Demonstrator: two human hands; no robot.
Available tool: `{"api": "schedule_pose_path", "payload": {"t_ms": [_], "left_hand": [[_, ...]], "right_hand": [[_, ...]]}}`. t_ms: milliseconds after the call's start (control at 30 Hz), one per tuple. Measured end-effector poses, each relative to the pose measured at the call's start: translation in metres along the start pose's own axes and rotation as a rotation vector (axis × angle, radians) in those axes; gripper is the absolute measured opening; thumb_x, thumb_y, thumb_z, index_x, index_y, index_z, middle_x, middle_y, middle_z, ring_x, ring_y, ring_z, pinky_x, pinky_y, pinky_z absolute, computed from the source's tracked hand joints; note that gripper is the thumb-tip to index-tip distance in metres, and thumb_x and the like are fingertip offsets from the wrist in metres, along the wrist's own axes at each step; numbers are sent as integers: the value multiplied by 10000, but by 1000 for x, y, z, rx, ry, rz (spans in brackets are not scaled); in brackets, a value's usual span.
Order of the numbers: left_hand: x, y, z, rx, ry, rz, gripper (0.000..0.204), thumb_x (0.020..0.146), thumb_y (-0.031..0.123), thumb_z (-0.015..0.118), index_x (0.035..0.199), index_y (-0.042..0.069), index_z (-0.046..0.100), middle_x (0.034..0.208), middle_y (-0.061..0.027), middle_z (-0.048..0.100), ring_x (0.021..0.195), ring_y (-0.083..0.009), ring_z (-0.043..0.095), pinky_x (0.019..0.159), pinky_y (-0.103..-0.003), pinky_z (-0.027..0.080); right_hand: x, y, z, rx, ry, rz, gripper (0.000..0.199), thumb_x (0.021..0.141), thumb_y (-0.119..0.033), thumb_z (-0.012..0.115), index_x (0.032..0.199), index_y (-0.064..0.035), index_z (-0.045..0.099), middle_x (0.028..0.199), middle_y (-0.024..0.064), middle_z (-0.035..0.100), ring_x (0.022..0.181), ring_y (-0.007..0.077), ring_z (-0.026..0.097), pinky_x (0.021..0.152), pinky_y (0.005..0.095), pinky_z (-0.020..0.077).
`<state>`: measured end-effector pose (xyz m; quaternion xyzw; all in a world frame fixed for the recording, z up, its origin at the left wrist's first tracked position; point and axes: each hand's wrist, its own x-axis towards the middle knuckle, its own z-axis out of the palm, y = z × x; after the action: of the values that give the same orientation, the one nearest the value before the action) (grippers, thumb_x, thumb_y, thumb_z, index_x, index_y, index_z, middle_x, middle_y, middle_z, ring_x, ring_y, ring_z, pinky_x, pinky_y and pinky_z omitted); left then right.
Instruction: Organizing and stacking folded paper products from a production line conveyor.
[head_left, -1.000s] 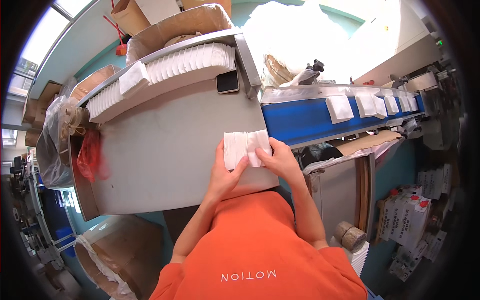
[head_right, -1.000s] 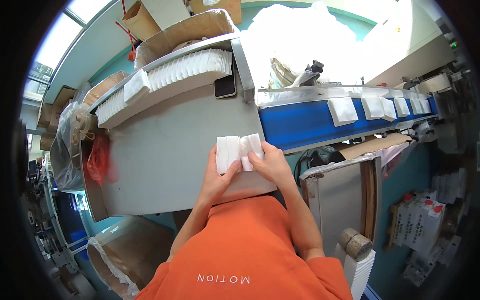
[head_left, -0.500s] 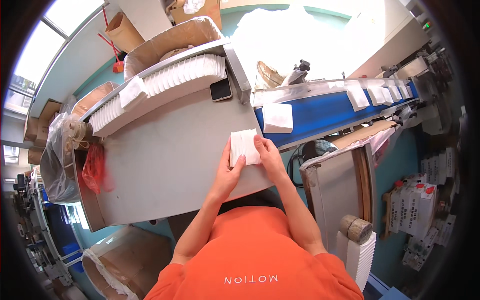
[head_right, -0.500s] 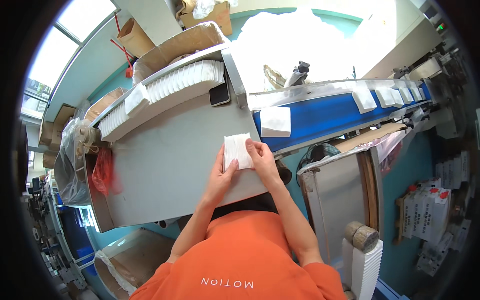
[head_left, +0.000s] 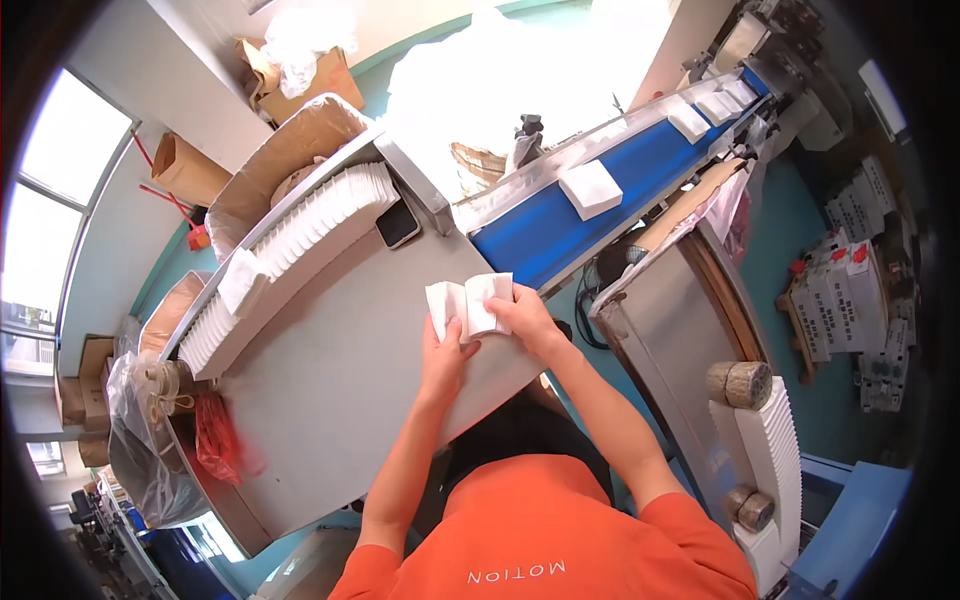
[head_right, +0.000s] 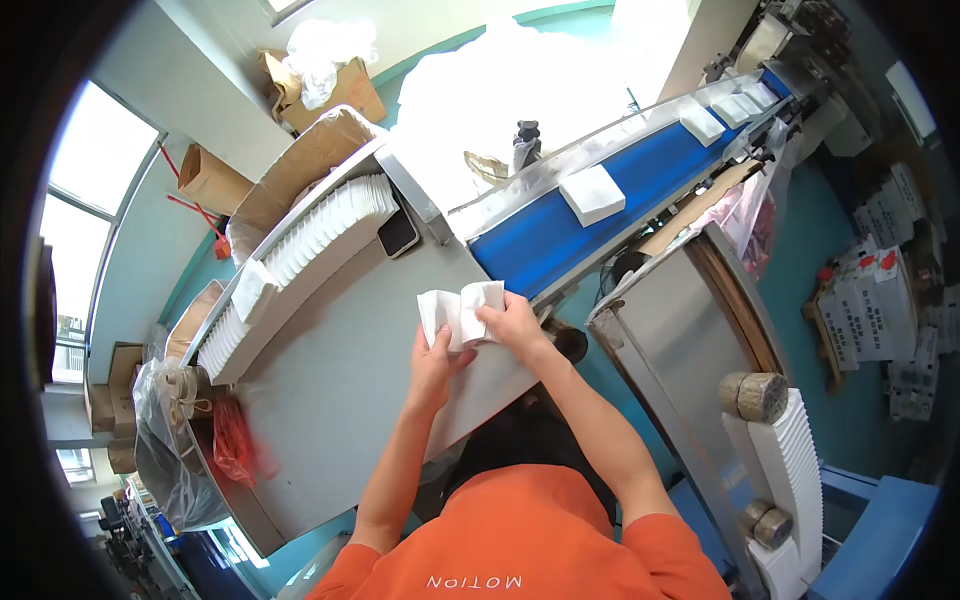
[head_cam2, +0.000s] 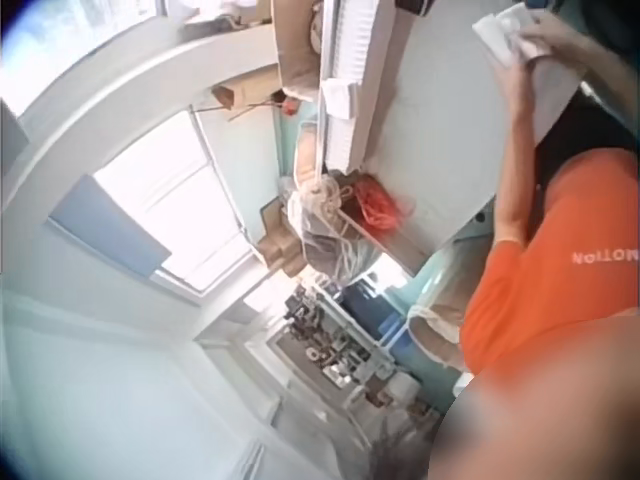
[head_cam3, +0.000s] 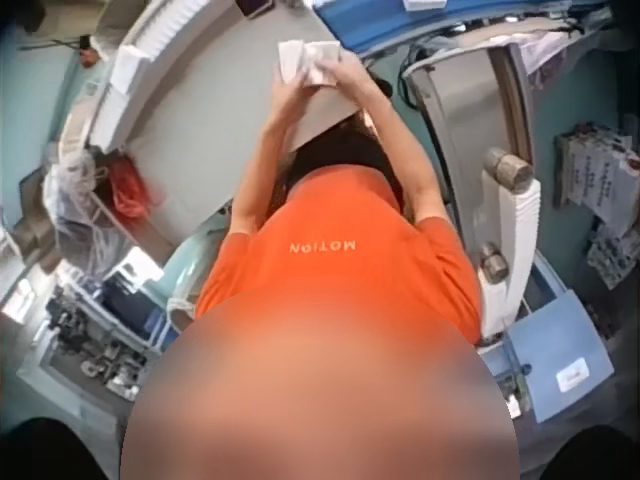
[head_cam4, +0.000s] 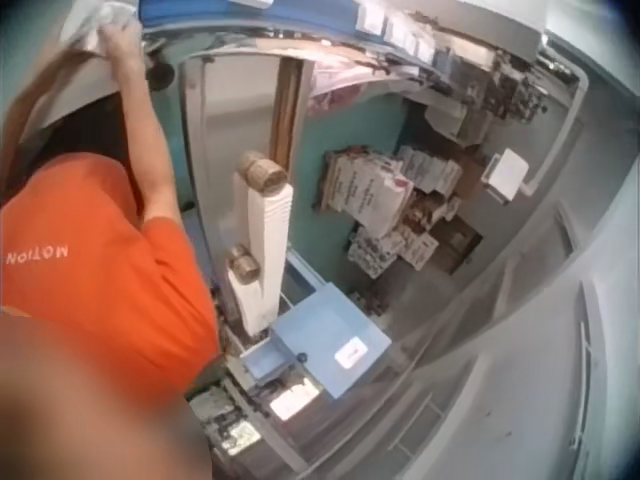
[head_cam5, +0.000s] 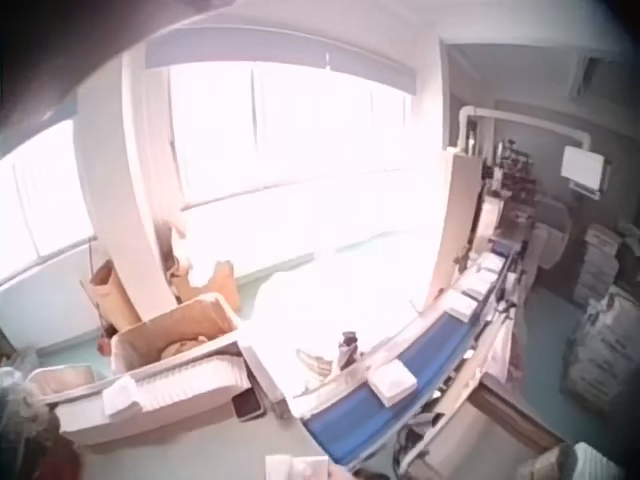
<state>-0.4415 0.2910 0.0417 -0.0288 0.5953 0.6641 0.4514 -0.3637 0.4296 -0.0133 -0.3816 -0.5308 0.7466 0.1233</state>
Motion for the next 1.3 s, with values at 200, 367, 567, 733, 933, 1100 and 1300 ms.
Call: {"api": "schedule_pose_path", "payload": {"t_ms": [200, 367, 567, 733, 933, 1100, 1300], "left_hand": [[53, -19, 37, 1349, -208, 1193, 615, 862, 216, 668, 1413, 108, 417, 1456, -265, 365, 1382, -426, 296, 1111, -507, 268], [125, -19, 39, 1780, -16, 1287, 507, 931, 284, 580, 1422, 293, 455, 1493, -148, 389, 1411, -382, 285, 1038, -658, 231], [34, -44, 203, 1471, -250, 1302, 542, 915, 272, 637, 1402, 104, 469, 1427, -209, 435, 1333, -387, 401, 1040, -524, 342], [-94, -147, 338, 1252, -1014, 1109, 918, 768, 260, 788, 1487, 46, 258, 1432, -209, 426, 1332, -371, 405, 1095, -447, 327], [-113, -202, 405, 1194, -1344, 646, 939, 594, 80, 884, 1368, 60, 354, 1207, -139, 576, 1137, -239, 548, 986, -384, 462], [-111, -158, 407, 1584, -1574, 251, 958, 551, 154, 931, 1341, 68, 396, 1211, -119, 574, 1153, -218, 541, 1005, -376, 437], [-120, -178, 406, 1333, -1639, 45, 586, 958, 339, 608, 1437, 84, 389, 1341, -79, 522, 1206, -198, 510, 1002, -395, 424]], "right_hand": [[-4, -7, -41, 100, 672, -309, 522, 884, -329, 700, 1193, 53, 524, 1009, 150, 659, 877, 197, 642, 766, 340, 530], [-170, -12, -59, -54, -192, -84, 265, 936, -269, 618, 1036, -24, 634, 910, 56, 679, 829, 141, 634, 779, 294, 503], [-406, 54, -253, 209, 767, -132, 267, 956, -245, 626, 1109, -29, 600, 841, 31, 629, 638, 85, 577, 589, 237, 484], [-621, 105, -458, -710, 2083, -17, 225, 838, -100, 685, 1025, 2, 609, 838, 149, 639, 766, 295, 637, 687, 383, 509], [-702, 152, -560, -773, 1885, 76, 133, 763, -138, 704, 771, -12, 662, 728, 127, 689, 702, 280, 681, 677, 362, 541], [-715, 135, -564, -746, 1745, 207, 106, 769, -119, 683, 776, -19, 648, 757, 134, 692, 742, 303, 685, 678, 399, 540], [-673, 95, -545, -1132, 1533, 707, 258, 785, -16, 615, 1033, -2, 546, 1042, 213, 615, 959, 371, 633, 787, 484, 515]]}}
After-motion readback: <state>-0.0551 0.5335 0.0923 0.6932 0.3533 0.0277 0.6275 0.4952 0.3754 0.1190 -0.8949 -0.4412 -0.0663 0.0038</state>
